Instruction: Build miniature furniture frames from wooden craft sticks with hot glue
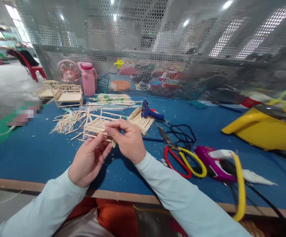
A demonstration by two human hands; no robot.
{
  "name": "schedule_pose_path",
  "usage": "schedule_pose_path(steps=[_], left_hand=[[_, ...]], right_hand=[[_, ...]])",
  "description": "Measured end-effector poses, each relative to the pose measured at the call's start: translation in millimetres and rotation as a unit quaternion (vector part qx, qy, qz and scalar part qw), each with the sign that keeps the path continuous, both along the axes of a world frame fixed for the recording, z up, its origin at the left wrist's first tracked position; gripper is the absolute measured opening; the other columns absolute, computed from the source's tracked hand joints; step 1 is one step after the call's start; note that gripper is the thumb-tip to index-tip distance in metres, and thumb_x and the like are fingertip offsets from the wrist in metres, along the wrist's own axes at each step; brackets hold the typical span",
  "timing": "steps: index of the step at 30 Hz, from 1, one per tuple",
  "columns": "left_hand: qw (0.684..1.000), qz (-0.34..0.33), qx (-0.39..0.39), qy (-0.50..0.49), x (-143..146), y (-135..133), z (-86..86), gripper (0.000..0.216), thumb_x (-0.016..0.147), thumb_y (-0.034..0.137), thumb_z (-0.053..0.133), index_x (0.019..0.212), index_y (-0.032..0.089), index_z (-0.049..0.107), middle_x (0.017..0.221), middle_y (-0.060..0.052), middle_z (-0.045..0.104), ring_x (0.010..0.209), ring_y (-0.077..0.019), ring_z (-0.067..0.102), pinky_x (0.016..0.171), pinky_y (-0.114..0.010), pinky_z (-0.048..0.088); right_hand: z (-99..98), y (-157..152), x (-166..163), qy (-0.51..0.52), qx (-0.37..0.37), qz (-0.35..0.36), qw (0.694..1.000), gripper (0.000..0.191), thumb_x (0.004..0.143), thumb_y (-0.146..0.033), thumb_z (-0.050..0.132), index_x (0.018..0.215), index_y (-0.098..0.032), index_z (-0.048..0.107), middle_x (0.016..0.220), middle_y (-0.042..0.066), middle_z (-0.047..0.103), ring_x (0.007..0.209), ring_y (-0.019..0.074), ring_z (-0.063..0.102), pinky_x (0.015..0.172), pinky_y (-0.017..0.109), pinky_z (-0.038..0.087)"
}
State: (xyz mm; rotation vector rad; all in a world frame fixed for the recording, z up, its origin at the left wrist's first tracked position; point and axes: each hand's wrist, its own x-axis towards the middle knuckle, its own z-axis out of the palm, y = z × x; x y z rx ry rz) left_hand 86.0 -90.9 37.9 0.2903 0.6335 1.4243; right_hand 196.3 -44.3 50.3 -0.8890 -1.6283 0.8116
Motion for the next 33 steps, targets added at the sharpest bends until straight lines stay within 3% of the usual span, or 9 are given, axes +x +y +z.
schedule_pose_path(steps=[9,19,23,28,30,33], left_hand=[[1.000,-0.007,0.015,0.016,1.5,-0.2,-3.7,0.013,0.077,0.023,0.068,0.088,0.017,0.067,0.083,0.001,0.068,0.071,-0.0055,0.063,0.065,-0.015,0.051],[0.999,0.006,0.030,0.018,5.7,-2.1,-4.6,0.019,0.078,0.022,0.066,0.097,0.018,0.067,0.090,-0.001,0.070,0.078,-0.0069,0.065,0.070,-0.015,0.050],[0.999,0.001,0.045,0.013,7.1,-2.0,-4.2,0.023,0.079,0.021,0.066,0.102,0.018,0.065,0.100,-0.004,0.070,0.090,-0.0104,0.065,0.076,-0.017,0.051],[0.999,0.006,0.048,-0.004,8.6,-4.1,-2.6,0.027,0.079,0.018,0.065,0.105,0.017,0.064,0.110,-0.007,0.067,0.096,-0.0135,0.064,0.078,-0.020,0.052],[0.999,0.003,0.046,-0.010,9.2,-4.4,-3.2,0.027,0.079,0.017,0.065,0.106,0.018,0.063,0.109,-0.006,0.067,0.093,-0.0122,0.064,0.077,-0.019,0.052],[0.999,0.009,0.031,-0.007,9.6,-2.9,-6.3,0.025,0.077,0.019,0.067,0.102,0.018,0.063,0.101,-0.003,0.068,0.076,-0.0069,0.063,0.064,-0.014,0.050]], right_hand=[[1.6,-9.2,-5.9,-0.009,-0.008,-0.012,1.000,0.012,0.076,-0.030,0.065,0.077,-0.018,0.069,0.078,0.004,0.072,0.071,0.0147,0.065,0.068,0.027,0.052],[-3.5,-7.7,-10.0,-0.011,0.039,-0.043,0.998,0.007,0.072,-0.019,0.065,0.077,-0.017,0.069,0.077,0.002,0.072,0.068,0.0120,0.064,0.066,0.024,0.052],[-5.7,-8.5,-10.4,-0.003,0.033,-0.029,0.999,0.023,0.072,-0.016,0.062,0.095,-0.019,0.066,0.079,0.000,0.070,0.072,0.0118,0.064,0.070,0.025,0.052],[-5.7,-9.7,-12.1,0.038,-0.010,0.013,0.999,0.047,0.072,-0.015,0.061,0.117,-0.022,0.051,0.081,-0.001,0.065,0.076,0.0122,0.063,0.075,0.027,0.050],[-4.3,-10.1,-13.0,0.063,-0.041,0.034,0.997,0.053,0.071,-0.014,0.061,0.121,-0.023,0.044,0.080,-0.002,0.063,0.072,0.0115,0.061,0.070,0.025,0.050],[-1.4,-8.6,-12.1,0.086,-0.101,0.065,0.989,0.057,0.069,-0.014,0.059,0.121,-0.025,0.038,0.075,-0.004,0.057,0.060,0.0098,0.054,0.058,0.023,0.046]])
